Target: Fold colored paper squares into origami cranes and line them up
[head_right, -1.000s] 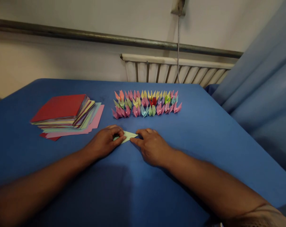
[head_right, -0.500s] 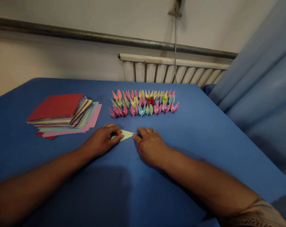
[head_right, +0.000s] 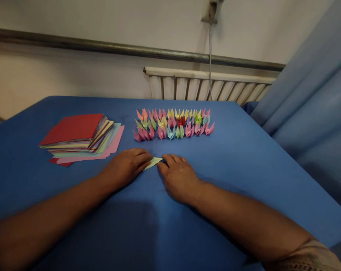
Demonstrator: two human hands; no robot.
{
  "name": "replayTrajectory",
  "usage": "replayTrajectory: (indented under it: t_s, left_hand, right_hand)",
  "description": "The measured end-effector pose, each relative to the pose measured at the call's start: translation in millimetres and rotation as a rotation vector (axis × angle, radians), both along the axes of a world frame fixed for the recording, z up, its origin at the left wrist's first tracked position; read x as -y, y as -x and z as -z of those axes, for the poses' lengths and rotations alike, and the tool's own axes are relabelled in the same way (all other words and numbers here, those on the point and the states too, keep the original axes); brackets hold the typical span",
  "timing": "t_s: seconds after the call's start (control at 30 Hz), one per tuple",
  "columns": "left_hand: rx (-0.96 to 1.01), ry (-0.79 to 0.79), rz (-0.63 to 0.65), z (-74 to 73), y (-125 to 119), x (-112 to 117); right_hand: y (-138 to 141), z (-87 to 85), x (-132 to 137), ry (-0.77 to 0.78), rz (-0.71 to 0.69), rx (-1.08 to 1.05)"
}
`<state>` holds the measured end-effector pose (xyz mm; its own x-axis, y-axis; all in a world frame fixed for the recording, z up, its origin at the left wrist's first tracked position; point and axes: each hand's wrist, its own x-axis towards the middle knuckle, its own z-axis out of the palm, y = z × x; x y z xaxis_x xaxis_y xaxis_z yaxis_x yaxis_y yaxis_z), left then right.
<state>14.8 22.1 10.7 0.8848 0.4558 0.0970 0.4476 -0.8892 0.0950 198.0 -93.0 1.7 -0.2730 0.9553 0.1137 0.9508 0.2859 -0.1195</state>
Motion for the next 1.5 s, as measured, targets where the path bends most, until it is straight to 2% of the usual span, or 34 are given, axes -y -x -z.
replayTrajectory:
  t_s: [0.2, 0.53, 1.0, 1.2, 1.37, 1.5]
  left_hand:
    - [-0.072, -0.125, 0.023, -1.9, -5.2, 6.1]
    - [-0.112, -0.193, 0.015, -2.1, -7.2, 6.9]
    - [-0.174, -0.153, 0.029, -8.0, -6.1, 5.8]
    - [-0.160, -0.134, 0.030, -6.2, -2.1, 6.8]
    - [-0.129, -0.130, 0.019, -4.2, -0.5, 7.9]
    - [-0.140, -0.088, 0.032, -7.7, -0.2, 8.1]
  right_hand:
    - [2.5, 1.8, 1.2, -0.012, 0.003, -0.022]
    - [2.3, 2.9, 2.2, 0.036, 0.007, 0.007]
    - [3.8, 0.1, 3.9, 0.050, 0.041, 0.039]
    - [2.5, 0.7, 1.0, 0.034, 0.147, -0.027]
    - [5.8, 3.1, -0.4, 0.045, 0.069, -0.043]
    - [6.9, -1.7, 3.9, 0.082, 0.100, 0.029]
